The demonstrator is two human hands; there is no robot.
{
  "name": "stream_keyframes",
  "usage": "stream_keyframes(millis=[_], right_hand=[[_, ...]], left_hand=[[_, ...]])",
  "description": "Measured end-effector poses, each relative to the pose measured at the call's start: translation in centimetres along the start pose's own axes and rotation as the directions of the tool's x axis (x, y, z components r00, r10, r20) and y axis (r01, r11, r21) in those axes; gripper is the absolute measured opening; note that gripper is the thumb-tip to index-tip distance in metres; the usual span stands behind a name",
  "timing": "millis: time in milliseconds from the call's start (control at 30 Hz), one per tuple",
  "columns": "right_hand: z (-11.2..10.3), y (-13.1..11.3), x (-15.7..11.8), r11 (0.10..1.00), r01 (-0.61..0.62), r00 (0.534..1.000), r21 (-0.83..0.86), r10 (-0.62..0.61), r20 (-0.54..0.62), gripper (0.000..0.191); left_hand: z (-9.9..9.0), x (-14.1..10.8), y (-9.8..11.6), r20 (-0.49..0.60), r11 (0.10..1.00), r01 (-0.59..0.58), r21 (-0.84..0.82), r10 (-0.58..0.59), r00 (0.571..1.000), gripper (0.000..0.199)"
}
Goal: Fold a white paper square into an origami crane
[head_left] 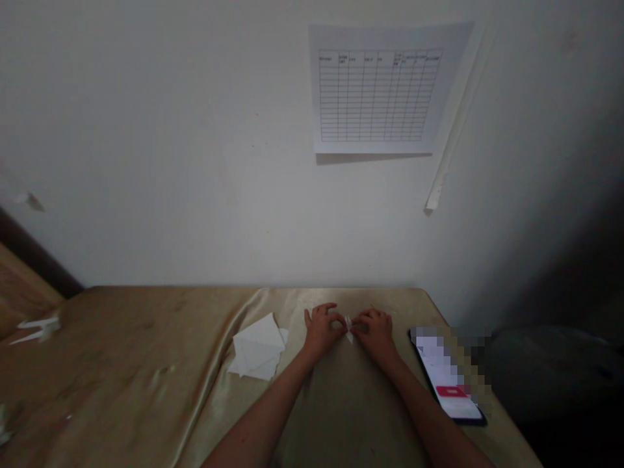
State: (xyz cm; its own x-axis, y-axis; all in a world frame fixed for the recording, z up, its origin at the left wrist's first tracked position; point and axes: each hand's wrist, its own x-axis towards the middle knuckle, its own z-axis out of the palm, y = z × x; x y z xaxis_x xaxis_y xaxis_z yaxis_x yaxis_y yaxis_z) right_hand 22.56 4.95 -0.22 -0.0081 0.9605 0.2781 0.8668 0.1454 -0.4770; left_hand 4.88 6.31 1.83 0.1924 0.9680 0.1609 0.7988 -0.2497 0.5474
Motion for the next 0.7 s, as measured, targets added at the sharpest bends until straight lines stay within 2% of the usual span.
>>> stream_keyframes(millis=[167,333,700], right_hand=[[-0.3,-0.1,0.2,0.999,0.034,0.999,0.037,-0.034,0.011,0.007],[-0.7,-0.4,0.2,0.981,0.127,0.992,0.147,-0.129,0.002,0.012],[-1.9,-0.2,0.2,0.979,0.167,0.971,0.119,-0.184,0.150,0.018]], left_hand=[[0.1,0.0,-0.3,0.004,0.999,-0.033,0.010,0.033,0.999,0.009],[0.2,0.0,-0.7,0.020,0.998,-0.057,0.004,0.057,0.998,0.009],[0.1,0.0,-1.0,0.021,0.992,-0.129,0.010,0.129,0.991,0.008]])
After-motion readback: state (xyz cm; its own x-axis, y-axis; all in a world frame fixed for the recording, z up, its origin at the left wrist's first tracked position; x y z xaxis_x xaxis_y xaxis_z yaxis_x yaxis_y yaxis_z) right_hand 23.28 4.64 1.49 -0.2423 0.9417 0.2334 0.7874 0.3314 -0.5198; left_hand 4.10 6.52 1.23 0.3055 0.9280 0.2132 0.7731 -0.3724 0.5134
